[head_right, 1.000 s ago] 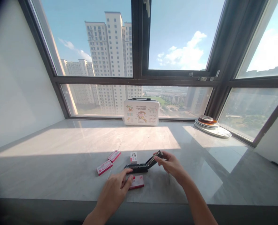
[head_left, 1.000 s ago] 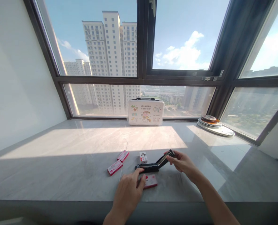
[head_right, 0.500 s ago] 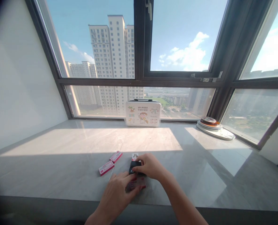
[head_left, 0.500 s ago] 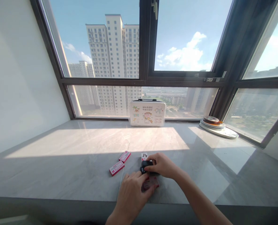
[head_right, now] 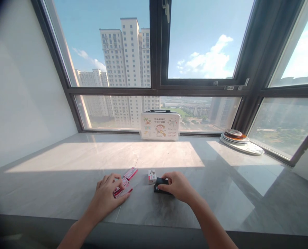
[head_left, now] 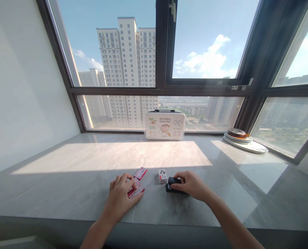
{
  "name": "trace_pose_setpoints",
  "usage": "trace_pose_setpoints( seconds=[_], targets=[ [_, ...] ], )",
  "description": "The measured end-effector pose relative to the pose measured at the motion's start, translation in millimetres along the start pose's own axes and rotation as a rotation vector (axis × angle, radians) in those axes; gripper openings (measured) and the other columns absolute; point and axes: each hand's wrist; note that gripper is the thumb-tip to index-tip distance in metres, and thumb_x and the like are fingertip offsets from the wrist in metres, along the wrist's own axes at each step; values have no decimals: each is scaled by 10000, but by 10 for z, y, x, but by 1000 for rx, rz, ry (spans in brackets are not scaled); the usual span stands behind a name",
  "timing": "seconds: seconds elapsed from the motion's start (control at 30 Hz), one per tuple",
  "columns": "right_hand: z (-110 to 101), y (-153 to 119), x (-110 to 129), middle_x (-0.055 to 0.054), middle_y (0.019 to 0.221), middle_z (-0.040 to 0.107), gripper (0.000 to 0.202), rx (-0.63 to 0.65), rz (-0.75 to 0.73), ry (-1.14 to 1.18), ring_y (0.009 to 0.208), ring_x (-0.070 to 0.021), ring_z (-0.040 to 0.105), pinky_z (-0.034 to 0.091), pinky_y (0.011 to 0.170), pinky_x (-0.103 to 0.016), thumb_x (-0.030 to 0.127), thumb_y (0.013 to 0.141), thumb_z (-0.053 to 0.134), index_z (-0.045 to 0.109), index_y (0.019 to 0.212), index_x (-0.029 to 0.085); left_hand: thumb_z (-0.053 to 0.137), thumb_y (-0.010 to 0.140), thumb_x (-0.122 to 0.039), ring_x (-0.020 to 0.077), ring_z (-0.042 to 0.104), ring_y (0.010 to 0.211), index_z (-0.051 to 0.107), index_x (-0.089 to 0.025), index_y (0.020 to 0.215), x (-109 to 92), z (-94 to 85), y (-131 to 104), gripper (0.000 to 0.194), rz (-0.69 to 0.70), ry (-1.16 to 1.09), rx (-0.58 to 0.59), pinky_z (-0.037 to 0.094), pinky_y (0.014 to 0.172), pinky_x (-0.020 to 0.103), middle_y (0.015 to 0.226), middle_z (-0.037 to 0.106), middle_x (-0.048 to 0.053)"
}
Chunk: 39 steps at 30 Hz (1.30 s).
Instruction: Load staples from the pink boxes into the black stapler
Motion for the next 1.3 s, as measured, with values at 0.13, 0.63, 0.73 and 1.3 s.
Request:
trace_pose_setpoints(
  seconds=[0.13, 0.63, 0.73, 1.3],
  targets=[
    [4, -5, 14, 59, 569, 475, 365, -3, 15, -2, 553, -106, 427, 228, 540, -252, 509, 769, 735, 770, 974, 208, 659, 803, -346, 268, 490, 1255, 575, -220, 790, 111, 63, 90, 151, 49, -259, 71, 440, 1011, 388, 1333, 573, 55],
    [-32, -108, -254, 38, 531, 403, 515, -64, 122, 95, 520, -114, 349, 235, 503, -251, 637, 863, 533, 673, 721, 161, 440, 986, -381, 297, 250, 1497, 226, -194, 1578, -583, 699, 36, 656, -72, -144, -24, 258, 1204, 497, 1604, 332, 110],
    [104, -35, -296, 23, 556, 435, 574, -146, 150, 179, 547, -126, 389, 272, 502, -239, 688, 865, 499, 657, 728, 153, 428, 1000, -385, 319, 283, 1479, 211, -228, 1582, -932, 832, -29, 641, -86, -145, -62, 277, 1187, 533, 1597, 343, 110],
    [1100, 177, 571, 73, 574, 432, 495, 165, -8, 824, 418, -91, 392, 383, 401, -207, 612, 954, 473, 560, 1260, 232, 342, 1025, -280, 255, 385, 1426, 521, -224, 1342, -226, 585, -172, 368, -90, -139, -132, 385, 1157, 473, 1460, 490, 94]
  ],
)
Point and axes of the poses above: each hand's wrist, its own y-axis towards the middle knuckle, its own z-axis out of the palm, x = y × z
